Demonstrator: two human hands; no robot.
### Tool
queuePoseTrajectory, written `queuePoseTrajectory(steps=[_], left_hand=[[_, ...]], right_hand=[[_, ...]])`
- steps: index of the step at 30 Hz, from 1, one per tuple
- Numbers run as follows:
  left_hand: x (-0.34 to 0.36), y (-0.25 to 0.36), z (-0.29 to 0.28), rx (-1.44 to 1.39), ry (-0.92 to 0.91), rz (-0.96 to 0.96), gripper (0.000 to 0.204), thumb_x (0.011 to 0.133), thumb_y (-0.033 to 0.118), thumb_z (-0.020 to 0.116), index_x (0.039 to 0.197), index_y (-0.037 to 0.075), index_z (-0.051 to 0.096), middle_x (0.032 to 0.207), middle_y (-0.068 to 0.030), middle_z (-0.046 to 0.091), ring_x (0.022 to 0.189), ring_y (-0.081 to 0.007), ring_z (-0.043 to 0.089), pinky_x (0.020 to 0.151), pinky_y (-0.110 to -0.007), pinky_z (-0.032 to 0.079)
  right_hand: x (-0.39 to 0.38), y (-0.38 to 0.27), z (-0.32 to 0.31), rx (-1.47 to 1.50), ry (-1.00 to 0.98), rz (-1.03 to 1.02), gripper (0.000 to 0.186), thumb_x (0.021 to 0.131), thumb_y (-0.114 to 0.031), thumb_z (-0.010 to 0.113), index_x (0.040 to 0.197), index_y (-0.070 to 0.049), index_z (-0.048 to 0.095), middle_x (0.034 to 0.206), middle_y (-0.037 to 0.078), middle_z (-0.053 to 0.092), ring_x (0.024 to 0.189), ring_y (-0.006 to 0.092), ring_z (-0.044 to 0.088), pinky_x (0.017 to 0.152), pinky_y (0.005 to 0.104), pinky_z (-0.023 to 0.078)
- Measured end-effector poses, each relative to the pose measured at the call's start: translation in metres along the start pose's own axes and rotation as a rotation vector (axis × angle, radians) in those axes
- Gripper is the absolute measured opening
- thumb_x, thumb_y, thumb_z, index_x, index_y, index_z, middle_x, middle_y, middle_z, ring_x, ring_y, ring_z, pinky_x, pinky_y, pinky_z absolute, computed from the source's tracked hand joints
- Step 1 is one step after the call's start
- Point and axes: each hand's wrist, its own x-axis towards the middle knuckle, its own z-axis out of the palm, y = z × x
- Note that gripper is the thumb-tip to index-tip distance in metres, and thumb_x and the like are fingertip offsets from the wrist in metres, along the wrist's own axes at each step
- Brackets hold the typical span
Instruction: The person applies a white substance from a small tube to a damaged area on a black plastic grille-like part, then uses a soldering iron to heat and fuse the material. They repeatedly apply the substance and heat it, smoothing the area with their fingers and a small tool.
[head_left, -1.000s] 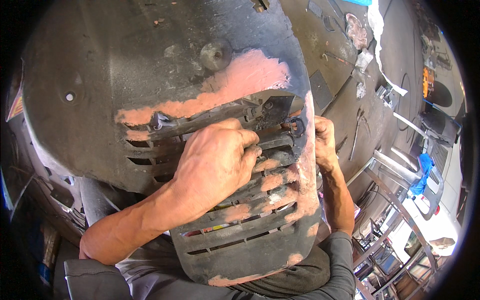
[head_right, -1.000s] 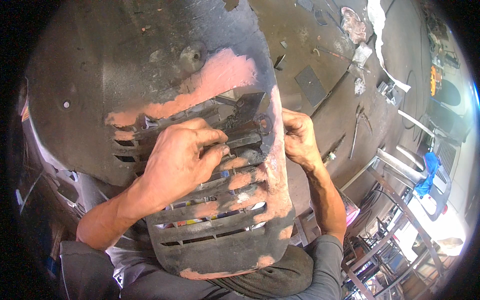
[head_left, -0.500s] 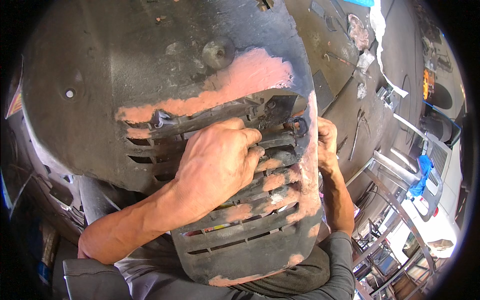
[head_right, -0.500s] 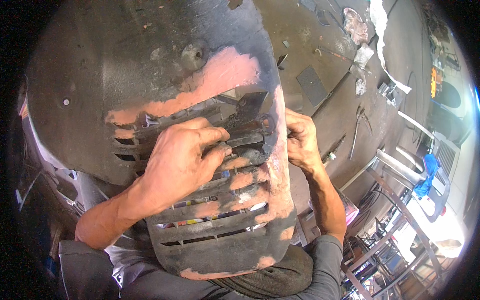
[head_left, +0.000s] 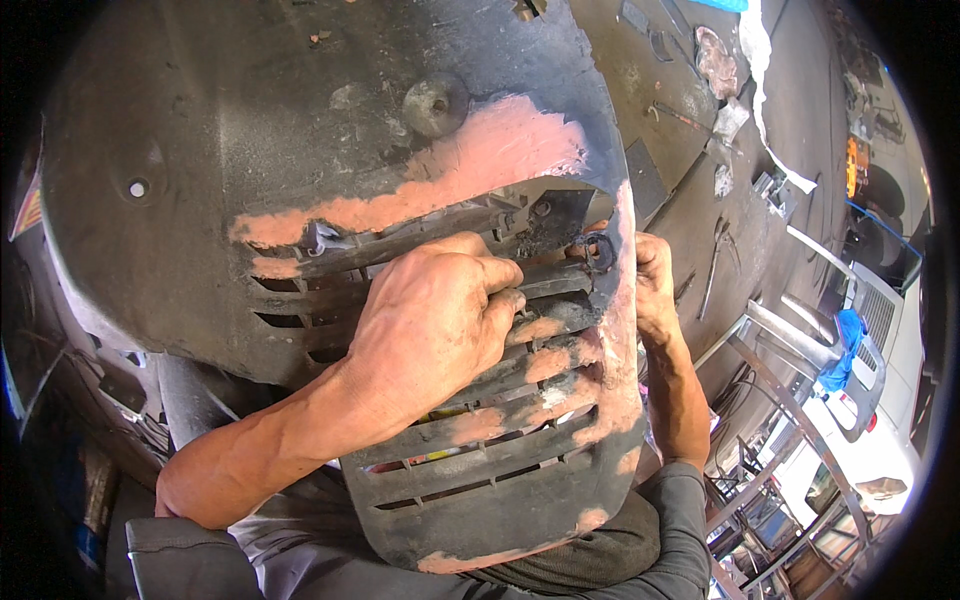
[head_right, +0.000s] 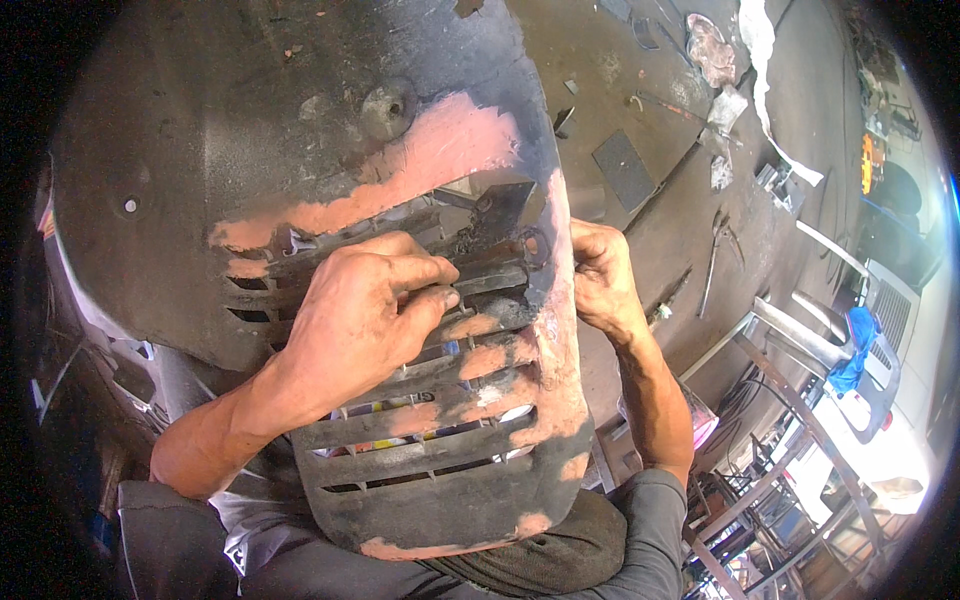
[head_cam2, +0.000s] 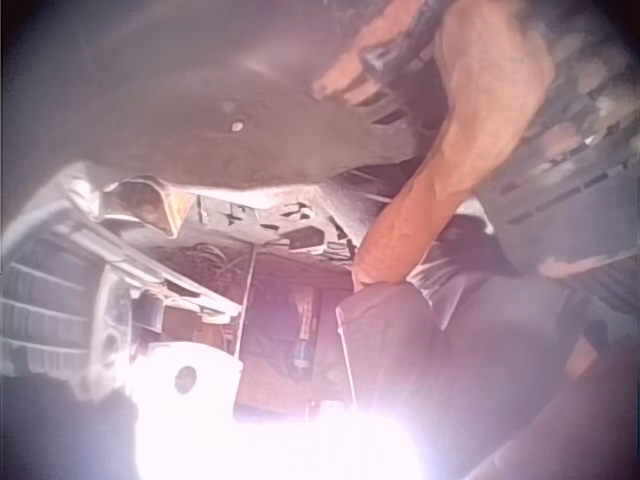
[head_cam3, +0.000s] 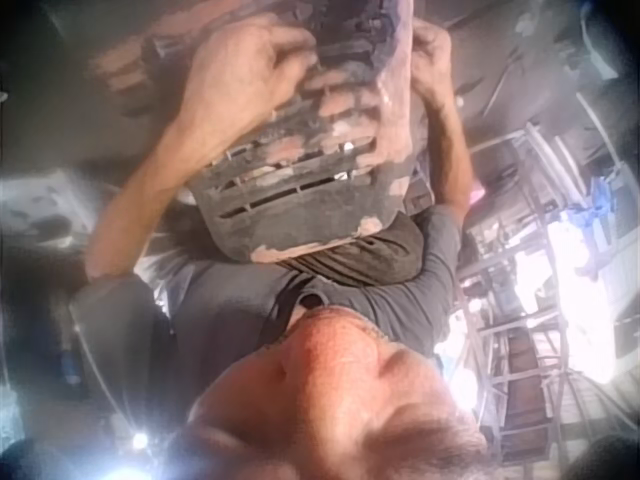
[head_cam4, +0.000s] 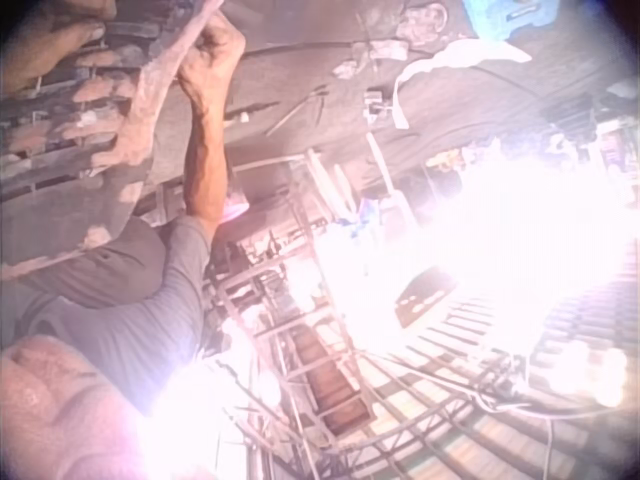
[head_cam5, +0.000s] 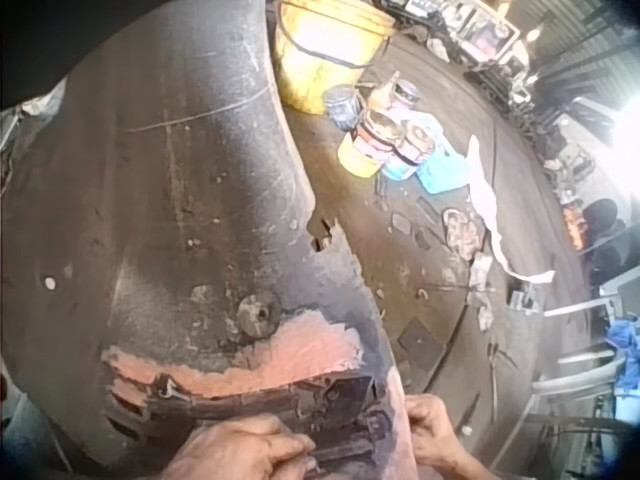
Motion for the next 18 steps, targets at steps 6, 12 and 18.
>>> queuePoseTrajectory(steps=[6, 12, 18], left_hand=[[-0.0030, -0.0009, 0.0013, 0.029, 0.034, -0.008, 0.020, 0.080, 0.005, 0.068, 0.098, -0.003, 0.072, 0.087, -0.0158, 0.068, 0.074, -0.0273, 0.067, 0.066, -0.035, 0.052], [-0.0014, -0.0004, 0.0035, 0.034, 0.049, 0.035, 0.020, 0.079, 0.006, 0.069, 0.097, -0.003, 0.072, 0.087, -0.0163, 0.067, 0.075, -0.0293, 0.067, 0.067, -0.035, 0.052], [-0.0035, 0.0009, 0.0006, 0.006, 0.023, 0.003, 0.021, 0.080, 0.004, 0.068, 0.099, -0.004, 0.071, 0.089, -0.0166, 0.067, 0.075, -0.0280, 0.067, 0.068, -0.035, 0.052]], right_hand=[[0.0031, 0.0029, 0.0006, 0.049, -0.024, 0.049, 0.019, 0.083, -0.006, 0.074, 0.098, 0.004, 0.069, 0.091, 0.003, 0.069, 0.082, 0.0090, 0.060, 0.074, 0.0264, 0.051], [0.0026, -0.0020, 0.0001, 0.126, -0.013, 0.088, 0.019, 0.083, -0.006, 0.074, 0.099, 0.004, 0.069, 0.092, 0.002, 0.069, 0.083, 0.0078, 0.060, 0.075, 0.0259, 0.051], [0.0019, 0.0020, -0.0001, 0.154, -0.002, 0.097, 0.018, 0.083, -0.006, 0.075, 0.096, 0.004, 0.069, 0.088, 0.000, 0.067, 0.080, 0.0071, 0.058, 0.073, 0.0254, 0.050]])
